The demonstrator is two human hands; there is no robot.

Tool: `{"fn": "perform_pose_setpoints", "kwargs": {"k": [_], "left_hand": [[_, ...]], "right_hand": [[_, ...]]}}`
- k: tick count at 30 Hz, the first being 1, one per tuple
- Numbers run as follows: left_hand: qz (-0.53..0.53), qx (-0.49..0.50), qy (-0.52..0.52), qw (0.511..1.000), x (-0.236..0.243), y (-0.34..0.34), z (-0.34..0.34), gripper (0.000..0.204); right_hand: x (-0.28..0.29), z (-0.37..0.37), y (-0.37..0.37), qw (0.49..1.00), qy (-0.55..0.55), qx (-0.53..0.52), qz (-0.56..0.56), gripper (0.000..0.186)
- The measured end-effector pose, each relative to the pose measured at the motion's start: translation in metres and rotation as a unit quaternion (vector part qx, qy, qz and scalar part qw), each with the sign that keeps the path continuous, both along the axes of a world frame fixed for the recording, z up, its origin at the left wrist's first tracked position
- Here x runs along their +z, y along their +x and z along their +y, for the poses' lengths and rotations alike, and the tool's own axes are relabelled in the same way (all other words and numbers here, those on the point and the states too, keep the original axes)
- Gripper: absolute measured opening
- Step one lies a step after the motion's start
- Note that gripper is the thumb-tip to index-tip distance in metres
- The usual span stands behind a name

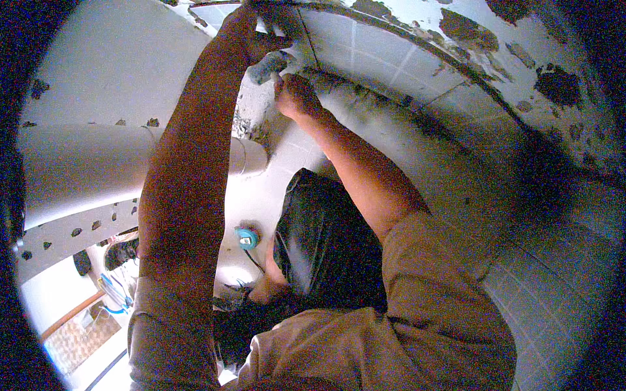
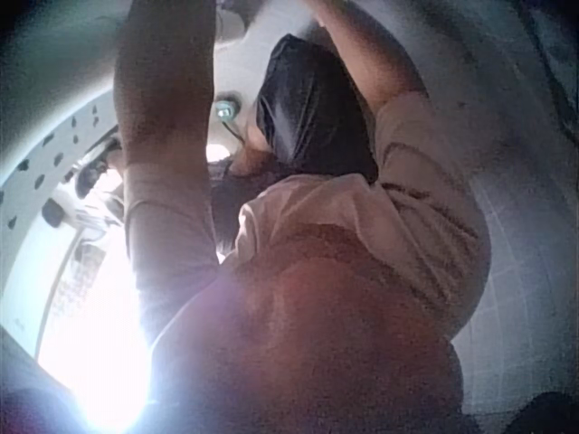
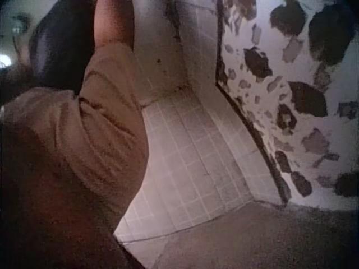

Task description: The person applies mortar to the back of wall tiles using a trowel and presses them onto the wall, using a rubber mallet to level them.

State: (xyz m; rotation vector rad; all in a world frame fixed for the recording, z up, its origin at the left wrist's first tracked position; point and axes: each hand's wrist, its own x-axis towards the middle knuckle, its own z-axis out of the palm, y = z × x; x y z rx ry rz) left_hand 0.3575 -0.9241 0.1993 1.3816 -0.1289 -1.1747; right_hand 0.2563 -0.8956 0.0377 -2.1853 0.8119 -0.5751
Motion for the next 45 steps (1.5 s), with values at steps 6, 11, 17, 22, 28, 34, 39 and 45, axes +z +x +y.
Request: {"fn": "perform_pose_setpoints", "kwargs": {"k": [6, 11, 17, 22, 28, 34, 39, 45], "left_hand": [[-0.026, 0.017, 0.063, 0.998, 0.024, -0.018, 0.005, 0.044], [-0.023, 0.041, 0.022, 0.999, -0.007, 0.013, -0.001, 0.050], [-0.038, 0.004, 0.100, 0.994, 0.026, -0.020, 0.017, 0.067], [-0.045, 0.024, 0.150, 0.987, 0.033, -0.025, 0.014, 0.082], [-0.119, 0.092, 0.110, 0.982, 0.009, -0.002, 0.016, 0.086], [-0.198, 0.124, 0.092, 0.968, -0.012, 0.017, 0.014, 0.092], [-0.246, 0.129, 0.094, 0.956, -0.023, 0.025, 0.008, 0.097], [-0.299, 0.110, 0.113, 0.941, -0.034, 0.034, 0.002, 0.104]], "right_hand": [[0.000, -0.003, -0.006, 0.998, 0.050, 0.035, 0.017, 0.032], [0.013, 0.004, 0.000, 0.999, 0.001, 0.044, -0.021, 0.032], [0.010, -0.005, -0.013, 0.998, 0.062, 0.024, -0.021, 0.032], [0.003, -0.005, -0.012, 0.998, 0.047, 0.016, -0.044, 0.036], [0.010, 0.007, -0.007, 0.992, 0.101, 0.070, -0.019, 0.049], [0.023, -0.001, 0.004, 0.996, 0.050, 0.069, 0.005, 0.041], [0.025, -0.005, 0.015, 0.998, 0.044, 0.027, -0.044, 0.038], [0.013, -0.010, 0.029, 0.998, -0.014, 0.028, -0.053, 0.036]]}}
